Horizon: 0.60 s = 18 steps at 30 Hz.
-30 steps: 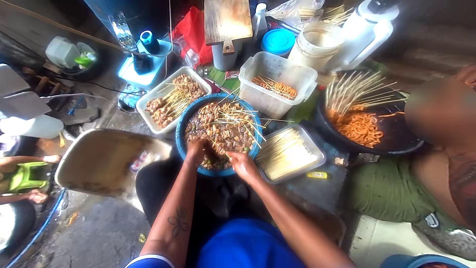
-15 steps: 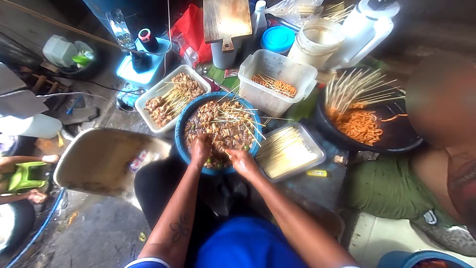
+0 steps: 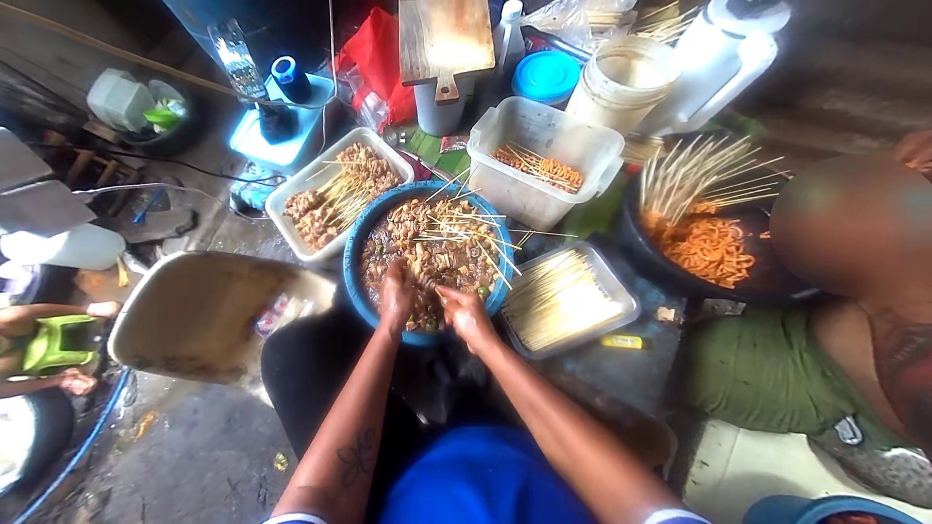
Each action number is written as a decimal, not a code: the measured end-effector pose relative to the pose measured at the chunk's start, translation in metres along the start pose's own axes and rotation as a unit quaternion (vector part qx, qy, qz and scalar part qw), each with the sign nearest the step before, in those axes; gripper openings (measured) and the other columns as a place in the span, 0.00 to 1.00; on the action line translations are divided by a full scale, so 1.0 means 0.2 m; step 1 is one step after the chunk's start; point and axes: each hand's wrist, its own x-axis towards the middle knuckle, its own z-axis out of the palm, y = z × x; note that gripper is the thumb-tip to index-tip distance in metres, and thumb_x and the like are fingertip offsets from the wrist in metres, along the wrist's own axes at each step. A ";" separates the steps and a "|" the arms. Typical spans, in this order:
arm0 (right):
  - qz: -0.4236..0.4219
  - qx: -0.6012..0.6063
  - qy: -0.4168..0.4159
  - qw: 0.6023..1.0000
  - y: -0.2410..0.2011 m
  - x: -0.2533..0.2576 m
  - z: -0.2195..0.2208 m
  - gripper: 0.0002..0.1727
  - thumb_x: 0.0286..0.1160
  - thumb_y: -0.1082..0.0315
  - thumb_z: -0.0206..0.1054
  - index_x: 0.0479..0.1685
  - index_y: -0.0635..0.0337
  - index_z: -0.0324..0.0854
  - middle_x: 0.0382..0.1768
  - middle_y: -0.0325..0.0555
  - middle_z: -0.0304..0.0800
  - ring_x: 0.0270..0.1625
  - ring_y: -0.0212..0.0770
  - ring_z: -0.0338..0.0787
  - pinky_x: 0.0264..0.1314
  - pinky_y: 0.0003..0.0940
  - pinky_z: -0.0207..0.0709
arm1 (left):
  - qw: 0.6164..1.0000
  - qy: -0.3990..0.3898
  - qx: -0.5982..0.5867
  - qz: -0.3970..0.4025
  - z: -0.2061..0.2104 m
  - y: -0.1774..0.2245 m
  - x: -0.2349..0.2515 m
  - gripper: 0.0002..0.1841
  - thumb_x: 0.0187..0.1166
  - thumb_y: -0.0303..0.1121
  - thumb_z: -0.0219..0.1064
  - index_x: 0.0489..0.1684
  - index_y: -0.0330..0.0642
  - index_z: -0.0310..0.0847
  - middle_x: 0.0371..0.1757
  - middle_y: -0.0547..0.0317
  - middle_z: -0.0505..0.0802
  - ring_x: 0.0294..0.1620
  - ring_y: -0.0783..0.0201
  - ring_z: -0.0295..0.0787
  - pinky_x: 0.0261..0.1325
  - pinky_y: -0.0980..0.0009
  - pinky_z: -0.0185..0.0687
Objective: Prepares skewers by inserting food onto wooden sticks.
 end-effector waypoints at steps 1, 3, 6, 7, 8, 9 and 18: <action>-0.006 0.008 0.015 1.000 0.01 -0.01 0.01 0.19 0.91 0.73 0.54 0.72 0.63 0.84 0.29 0.46 0.82 0.23 0.33 0.72 0.29 0.30 0.69 | 1.000 0.010 0.017 -0.019 0.01 0.02 -0.01 0.18 0.91 0.27 0.54 0.74 0.30 0.75 0.59 0.34 0.89 0.59 0.44 0.87 0.66 0.47 0.79; -0.022 -0.004 0.048 0.999 0.02 -0.01 0.06 0.18 0.90 0.73 0.55 0.70 0.65 0.85 0.46 0.55 0.90 0.35 0.39 0.82 0.43 0.36 0.78 | 0.996 -0.005 0.082 -0.043 0.03 0.06 -0.03 0.15 0.90 0.26 0.53 0.64 0.26 0.80 0.59 0.29 0.89 0.63 0.37 0.86 0.69 0.39 0.76; -0.006 0.005 0.100 0.995 -0.01 0.05 0.06 0.21 0.90 0.73 0.52 0.74 0.66 0.81 0.60 0.63 0.89 0.57 0.54 0.88 0.66 0.52 0.78 | 0.987 -0.107 0.107 -0.045 0.12 0.05 -0.12 0.12 0.86 0.25 0.57 0.54 0.28 0.86 0.50 0.33 0.92 0.56 0.38 0.89 0.64 0.38 0.80; 0.004 0.009 0.116 0.993 -0.04 0.08 0.03 0.22 0.88 0.74 0.52 0.76 0.65 0.80 0.53 0.62 0.90 0.51 0.52 0.87 0.59 0.52 0.79 | 0.985 -0.148 0.080 -0.043 0.16 0.04 -0.15 0.12 0.86 0.26 0.58 0.52 0.28 0.87 0.48 0.35 0.92 0.53 0.42 0.90 0.62 0.42 0.82; 0.009 0.013 0.123 0.992 -0.06 0.10 0.00 0.22 0.89 0.74 0.51 0.77 0.64 0.80 0.42 0.57 0.87 0.40 0.46 0.83 0.47 0.45 0.78 | 0.982 -0.177 0.032 -0.051 0.19 0.02 -0.16 0.12 0.87 0.26 0.57 0.53 0.28 0.86 0.46 0.40 0.92 0.47 0.49 0.89 0.57 0.49 0.83; 0.011 0.021 0.123 0.992 -0.07 0.11 -0.04 0.22 0.90 0.73 0.51 0.76 0.63 0.80 0.31 0.49 0.82 0.29 0.39 0.76 0.34 0.37 0.73 | 0.979 -0.188 -0.044 -0.069 0.20 0.01 -0.16 0.12 0.88 0.25 0.57 0.57 0.27 0.83 0.44 0.44 0.90 0.41 0.58 0.86 0.50 0.59 0.82; -0.009 -0.143 0.002 0.990 -0.01 -0.05 -0.16 0.20 0.92 0.71 0.52 0.74 0.59 0.84 0.41 0.55 0.91 0.35 0.44 0.85 0.48 0.44 0.81 | 0.928 0.016 -0.337 -0.157 0.02 -0.03 0.05 0.18 0.82 0.15 0.59 0.69 0.29 0.76 0.53 0.46 0.88 0.39 0.64 0.86 0.48 0.67 0.86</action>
